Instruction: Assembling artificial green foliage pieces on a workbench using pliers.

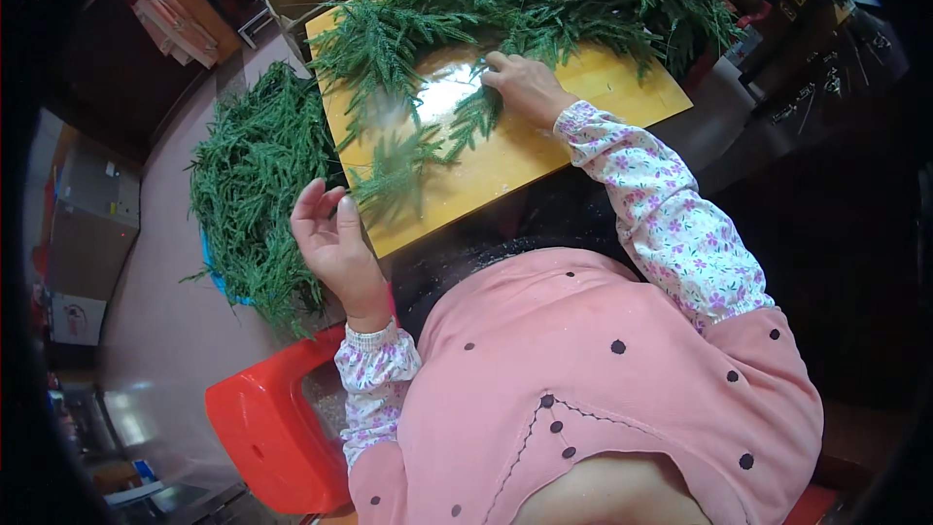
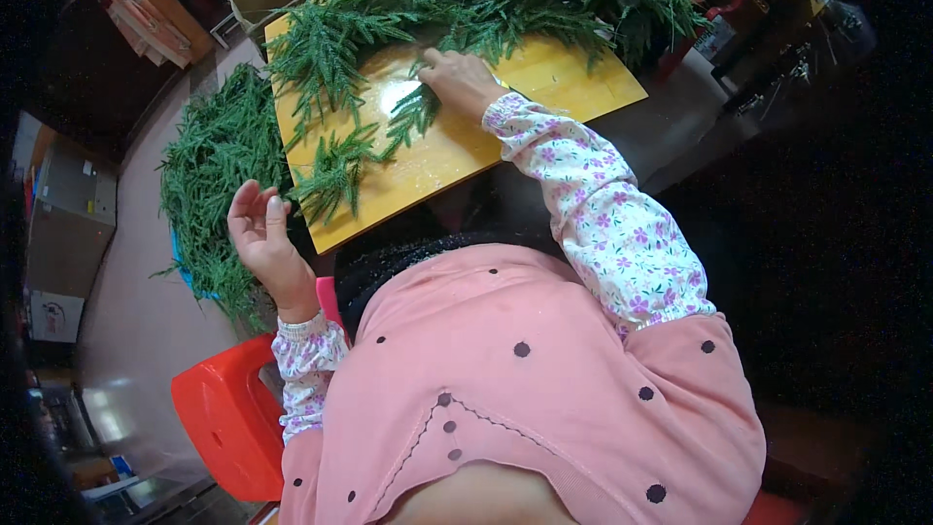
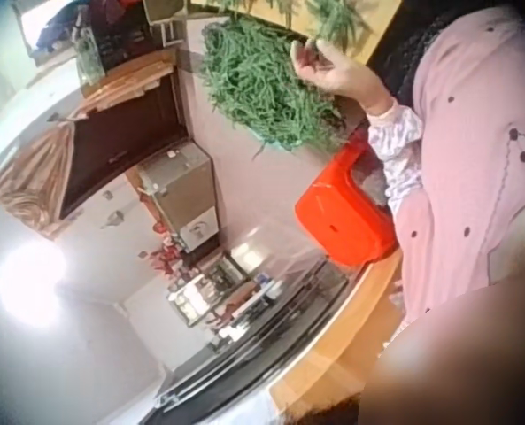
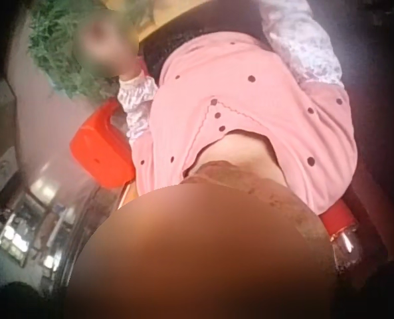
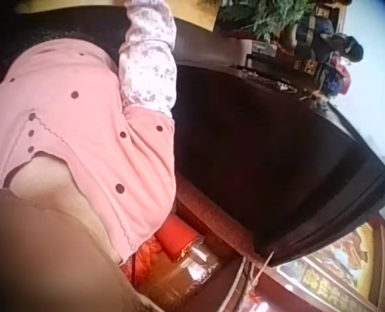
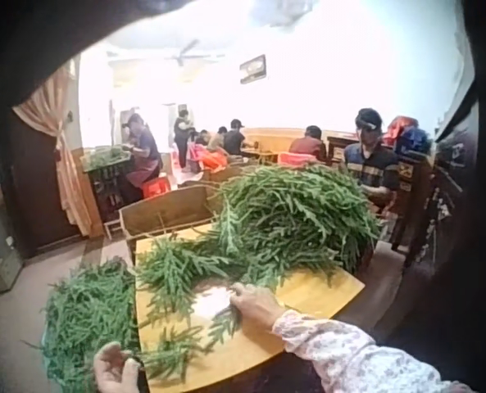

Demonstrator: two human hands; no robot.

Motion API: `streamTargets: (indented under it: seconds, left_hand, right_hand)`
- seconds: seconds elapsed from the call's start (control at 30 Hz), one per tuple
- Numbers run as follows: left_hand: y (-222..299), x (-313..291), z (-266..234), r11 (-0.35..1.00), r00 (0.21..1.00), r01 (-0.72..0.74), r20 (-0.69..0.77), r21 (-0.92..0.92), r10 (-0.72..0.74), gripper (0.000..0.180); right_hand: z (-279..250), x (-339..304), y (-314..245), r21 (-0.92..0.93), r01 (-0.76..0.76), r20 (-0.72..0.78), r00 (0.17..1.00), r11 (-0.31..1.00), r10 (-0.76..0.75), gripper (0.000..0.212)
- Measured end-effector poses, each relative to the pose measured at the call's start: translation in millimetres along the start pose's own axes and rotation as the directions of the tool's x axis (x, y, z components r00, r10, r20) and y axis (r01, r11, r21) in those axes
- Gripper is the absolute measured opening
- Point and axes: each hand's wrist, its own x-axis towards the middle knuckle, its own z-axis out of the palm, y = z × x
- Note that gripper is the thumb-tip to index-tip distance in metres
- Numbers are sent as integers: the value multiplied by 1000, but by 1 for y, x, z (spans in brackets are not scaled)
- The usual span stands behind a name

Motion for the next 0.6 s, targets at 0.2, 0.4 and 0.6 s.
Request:
streamTargets:
  seconds: [0.2, 0.4, 0.6]
  left_hand:
    - [16, -5, 6, 997, 997, 72, 13, 37, -72, 28]
    - [12, -19, 10, 974, 912, 180, 347, 137, -217, 25]
    - [28, -55, 37, 887, 773, 460, 505, -32, -383, 24]
  right_hand:
    - [-21, -8, 20, 69, 55, -347, 938, 996, -28, 25]
    - [-102, -22, -29, -53, 53, -647, 759, 997, -75, 29]
    - [-119, -54, -112, -75, 114, -396, 908, 991, -134, 35]
